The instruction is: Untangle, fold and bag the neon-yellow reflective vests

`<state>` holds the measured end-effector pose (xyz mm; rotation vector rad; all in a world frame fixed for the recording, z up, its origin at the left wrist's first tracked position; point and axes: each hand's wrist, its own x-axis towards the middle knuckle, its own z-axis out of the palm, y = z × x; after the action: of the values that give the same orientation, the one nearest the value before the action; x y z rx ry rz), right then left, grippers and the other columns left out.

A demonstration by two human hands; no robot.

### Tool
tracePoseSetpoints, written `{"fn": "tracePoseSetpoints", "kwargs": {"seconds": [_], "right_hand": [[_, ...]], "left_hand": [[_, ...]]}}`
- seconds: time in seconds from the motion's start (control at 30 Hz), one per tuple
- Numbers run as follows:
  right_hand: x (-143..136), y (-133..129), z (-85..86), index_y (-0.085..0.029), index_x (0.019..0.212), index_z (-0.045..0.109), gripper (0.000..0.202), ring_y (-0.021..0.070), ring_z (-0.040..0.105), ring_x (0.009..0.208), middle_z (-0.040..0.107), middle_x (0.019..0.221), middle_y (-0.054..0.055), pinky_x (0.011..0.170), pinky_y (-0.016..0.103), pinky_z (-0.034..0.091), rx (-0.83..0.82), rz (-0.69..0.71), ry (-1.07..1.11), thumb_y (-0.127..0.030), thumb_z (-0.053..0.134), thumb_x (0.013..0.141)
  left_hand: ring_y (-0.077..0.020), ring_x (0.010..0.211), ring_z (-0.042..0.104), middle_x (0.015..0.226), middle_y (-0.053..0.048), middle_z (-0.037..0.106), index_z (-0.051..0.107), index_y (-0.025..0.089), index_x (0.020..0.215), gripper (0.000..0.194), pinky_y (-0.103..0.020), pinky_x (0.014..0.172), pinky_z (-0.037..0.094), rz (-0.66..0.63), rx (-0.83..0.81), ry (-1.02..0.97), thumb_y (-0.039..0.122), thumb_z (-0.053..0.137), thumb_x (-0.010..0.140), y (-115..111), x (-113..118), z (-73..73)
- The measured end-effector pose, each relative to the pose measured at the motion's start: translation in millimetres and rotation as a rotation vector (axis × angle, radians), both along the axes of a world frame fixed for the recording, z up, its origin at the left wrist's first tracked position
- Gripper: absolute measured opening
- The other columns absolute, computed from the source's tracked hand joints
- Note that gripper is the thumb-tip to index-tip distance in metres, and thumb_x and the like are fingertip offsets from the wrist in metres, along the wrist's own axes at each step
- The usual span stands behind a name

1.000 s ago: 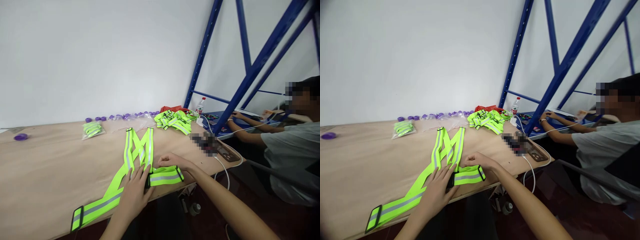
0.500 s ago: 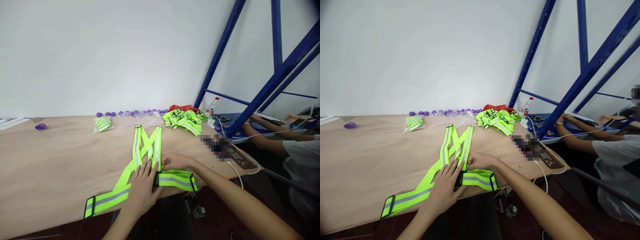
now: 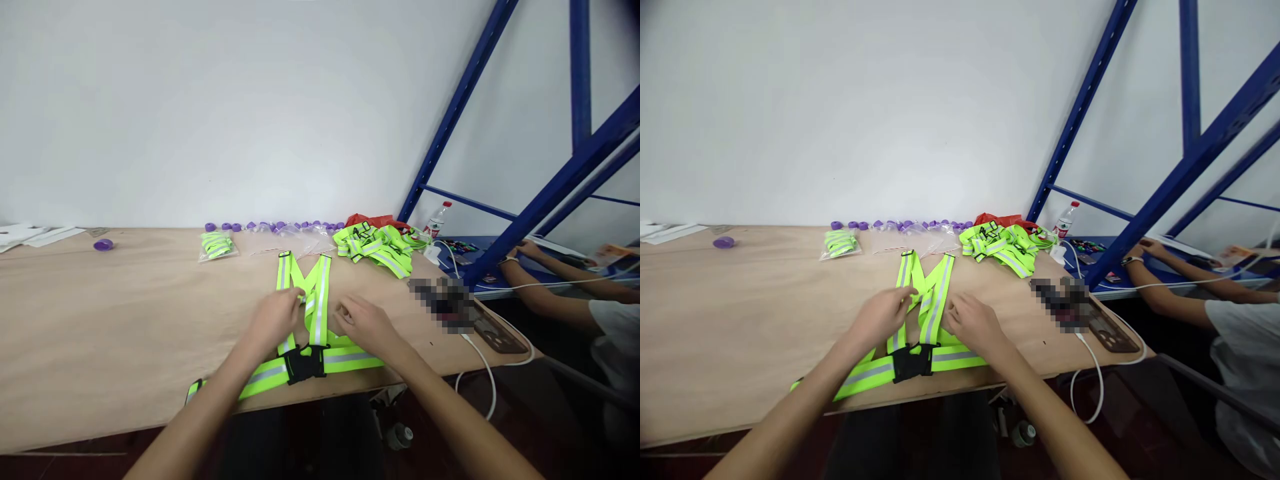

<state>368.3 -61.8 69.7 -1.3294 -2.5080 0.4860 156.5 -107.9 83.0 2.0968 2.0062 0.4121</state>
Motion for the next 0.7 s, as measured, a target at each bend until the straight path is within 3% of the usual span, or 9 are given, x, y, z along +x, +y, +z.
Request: {"fn": "tracePoseSetpoints", "kwargs": {"seconds": [0.13, 0.27, 0.37, 0.47, 0.7], "right_hand": [[-15, -29, -9.9, -0.020, 0.103, 0.063, 0.014, 0.0248, 0.061, 0.099, 0.067, 0.106, 0.010, 0.084, 0.034, 0.046, 0.239, 0.112, 0.083, -0.028, 0.054, 0.095], [-20, -40, -34.8, -0.020, 0.111, 0.064, 0.020, 0.0271, 0.062, 0.112, 0.069, 0.119, 0.010, 0.094, 0.039, 0.048, 0.175, 0.266, 0.082, -0.028, 0.062, 0.093], [-16, -37, -49.5, -0.020, 0.115, 0.066, 0.024, 0.0274, 0.062, 0.116, 0.069, 0.123, 0.011, 0.099, 0.041, 0.048, 0.144, 0.270, 0.112, -0.030, 0.063, 0.093], [-11, -35, -55.8, -0.020, 0.114, 0.067, 0.023, 0.0273, 0.062, 0.118, 0.069, 0.125, 0.011, 0.102, 0.042, 0.047, 0.146, 0.256, 0.162, -0.028, 0.063, 0.093], [-12, -37, -56.2, -0.021, 0.108, 0.069, 0.018, 0.0261, 0.063, 0.116, 0.071, 0.120, 0.009, 0.101, 0.042, 0.048, 0.158, 0.235, 0.201, -0.027, 0.063, 0.092]], "left_hand": [[-0.0325, 0.117, 0.061, 0.120, -0.014, 0.070, 0.067, 0.017, 0.118, 0.031, -0.039, 0.093, 0.049, -0.066, -0.053, 0.036, 0.030, 0.059, 0.092, 48, -11, -5.0], [-0.0239, 0.102, 0.066, 0.118, -0.009, 0.067, 0.065, 0.016, 0.117, 0.032, -0.042, 0.088, 0.055, -0.181, -0.176, 0.044, 0.037, 0.065, 0.093, 75, -14, -25.5], [-0.0233, 0.103, 0.065, 0.123, -0.009, 0.063, 0.060, 0.016, 0.124, 0.035, -0.044, 0.087, 0.057, -0.202, -0.214, 0.061, 0.036, 0.062, 0.096, 83, -18, -34.0], [-0.0229, 0.103, 0.065, 0.122, -0.009, 0.063, 0.061, 0.016, 0.123, 0.034, -0.044, 0.087, 0.056, -0.193, -0.190, 0.089, 0.037, 0.062, 0.096, 84, -27, -33.2], [-0.0271, 0.095, 0.060, 0.099, -0.010, 0.066, 0.060, 0.019, 0.092, 0.011, -0.036, 0.083, 0.045, -0.258, -0.131, 0.122, 0.018, 0.054, 0.083, 76, -49, -23.4]]}}
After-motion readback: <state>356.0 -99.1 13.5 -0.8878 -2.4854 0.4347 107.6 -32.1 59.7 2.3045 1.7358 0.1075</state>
